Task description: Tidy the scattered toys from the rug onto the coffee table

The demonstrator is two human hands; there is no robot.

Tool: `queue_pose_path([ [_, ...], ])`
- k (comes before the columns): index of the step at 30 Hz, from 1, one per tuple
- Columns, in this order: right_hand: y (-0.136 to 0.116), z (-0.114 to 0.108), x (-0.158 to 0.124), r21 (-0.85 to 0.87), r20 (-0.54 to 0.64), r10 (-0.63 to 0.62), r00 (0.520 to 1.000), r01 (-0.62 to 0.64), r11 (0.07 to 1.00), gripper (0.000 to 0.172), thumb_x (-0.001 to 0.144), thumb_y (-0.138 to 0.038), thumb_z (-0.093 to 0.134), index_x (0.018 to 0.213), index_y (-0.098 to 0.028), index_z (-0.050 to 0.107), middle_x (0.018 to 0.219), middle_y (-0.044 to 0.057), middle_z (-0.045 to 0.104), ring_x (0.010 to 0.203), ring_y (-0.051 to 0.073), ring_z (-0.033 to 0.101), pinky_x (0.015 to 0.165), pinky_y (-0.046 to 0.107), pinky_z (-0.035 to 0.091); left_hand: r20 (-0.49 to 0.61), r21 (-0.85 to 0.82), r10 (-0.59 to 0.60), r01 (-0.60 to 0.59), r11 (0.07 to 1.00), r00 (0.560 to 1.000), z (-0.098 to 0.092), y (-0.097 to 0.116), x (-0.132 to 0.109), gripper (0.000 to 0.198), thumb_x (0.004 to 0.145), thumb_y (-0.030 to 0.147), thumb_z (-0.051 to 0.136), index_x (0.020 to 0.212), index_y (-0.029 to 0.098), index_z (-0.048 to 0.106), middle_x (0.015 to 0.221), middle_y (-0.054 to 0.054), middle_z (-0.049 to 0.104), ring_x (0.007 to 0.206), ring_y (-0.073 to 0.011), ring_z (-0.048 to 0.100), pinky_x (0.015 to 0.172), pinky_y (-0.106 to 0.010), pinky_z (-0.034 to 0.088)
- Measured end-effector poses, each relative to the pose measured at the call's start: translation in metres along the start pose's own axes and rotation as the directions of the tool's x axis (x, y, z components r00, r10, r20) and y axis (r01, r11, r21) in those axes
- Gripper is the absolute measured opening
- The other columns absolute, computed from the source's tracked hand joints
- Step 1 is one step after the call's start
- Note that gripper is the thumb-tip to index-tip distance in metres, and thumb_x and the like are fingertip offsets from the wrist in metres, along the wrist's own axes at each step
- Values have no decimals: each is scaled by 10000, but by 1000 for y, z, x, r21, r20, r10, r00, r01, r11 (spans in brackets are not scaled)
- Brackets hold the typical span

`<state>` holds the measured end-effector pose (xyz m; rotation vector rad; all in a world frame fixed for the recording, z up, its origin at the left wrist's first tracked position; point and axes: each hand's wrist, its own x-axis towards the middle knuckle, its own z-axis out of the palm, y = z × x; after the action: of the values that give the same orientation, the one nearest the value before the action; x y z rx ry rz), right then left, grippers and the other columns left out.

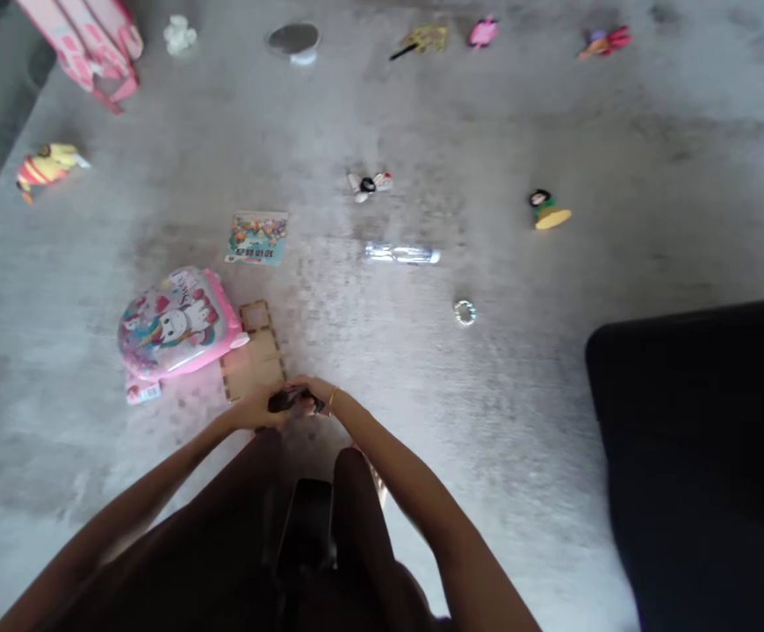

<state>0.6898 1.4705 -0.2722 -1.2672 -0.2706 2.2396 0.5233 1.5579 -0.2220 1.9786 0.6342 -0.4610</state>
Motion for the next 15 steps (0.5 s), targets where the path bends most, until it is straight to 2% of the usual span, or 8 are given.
queue_pose_path([
  [3, -5, -22, -45, 30, -116, -121, 986, 126, 992, 249, 850, -340, 580, 675, -163, 571, 434, -61, 440, 356, 50, 334, 367, 167, 245, 76, 19, 154, -156, 988, 985, -13, 44, 21, 411, 771, 354, 658, 1144, 182, 667, 952, -36, 723, 852, -214, 656, 750, -293, 476],
  [6, -5, -45, -101, -9, -303, -272, 913, 283, 959, 225, 809, -355, 657, 730, -148, 619, 479, -40, 532, 389, 54, 422, 383, 161, 303, 129, 40, 290, -297, 954, 948, -18, 85, 47, 343, 775, 353, 652, 1064, 169, 663, 929, -38, 703, 839, -204, 634, 755, -289, 474],
  [7, -4, -51, -116, -8, -360, -315, 878, 335, 942, 236, 810, -374, 666, 753, -148, 626, 507, -29, 569, 406, 58, 447, 395, 163, 326, 109, 37, 323, -329, 944, 940, -19, 94, 56, 336, 790, 348, 634, 1072, 165, 647, 950, -44, 695, 853, -202, 631, 765, -287, 477],
  [9, -2, -61, -134, -10, -489, -359, 795, 406, 914, 236, 812, -384, 674, 784, -156, 618, 575, -5, 637, 430, 68, 482, 404, 172, 345, -11, 92, 342, -339, 936, 940, -26, 99, 71, 336, 837, 332, 577, 1120, 152, 603, 1027, -71, 673, 909, -205, 629, 803, -291, 481],
  [10, -1, -65, -137, -27, -552, -360, 752, 415, 909, 220, 813, -367, 674, 783, -160, 607, 594, 3, 657, 430, 72, 487, 401, 176, 343, -99, 172, 310, -290, 941, 946, -32, 95, 78, 340, 857, 327, 551, 1140, 140, 580, 1062, -94, 660, 937, -215, 628, 821, -304, 482],
  [12, 0, -73, -134, -110, -642, -370, 672, 396, 911, 169, 814, -302, 669, 755, -168, 585, 578, 2, 660, 422, 77, 482, 404, 182, 346, -278, 386, 174, -56, 921, 945, -50, 74, 87, 350, 884, 329, 516, 1154, 110, 553, 1095, -149, 644, 978, -261, 631, 850, -354, 481],
  [13, -1, -76, -128, -173, -650, -394, 650, 378, 909, 155, 818, -272, 660, 733, -169, 579, 550, -4, 647, 420, 79, 477, 412, 184, 352, -348, 478, 93, 91, 874, 933, -62, 60, 89, 358, 888, 337, 512, 1148, 94, 551, 1092, -176, 643, 991, -293, 633, 857, -385, 480],
  [15, -7, -78, -112, -304, -599, -464, 653, 351, 885, 138, 826, -226, 642, 713, -168, 588, 524, -6, 636, 433, 89, 489, 441, 193, 377, -451, 574, -48, 331, 749, 891, -87, 28, 86, 391, 884, 370, 521, 1131, 69, 553, 1073, -217, 647, 1006, -354, 635, 852, -434, 480],
])
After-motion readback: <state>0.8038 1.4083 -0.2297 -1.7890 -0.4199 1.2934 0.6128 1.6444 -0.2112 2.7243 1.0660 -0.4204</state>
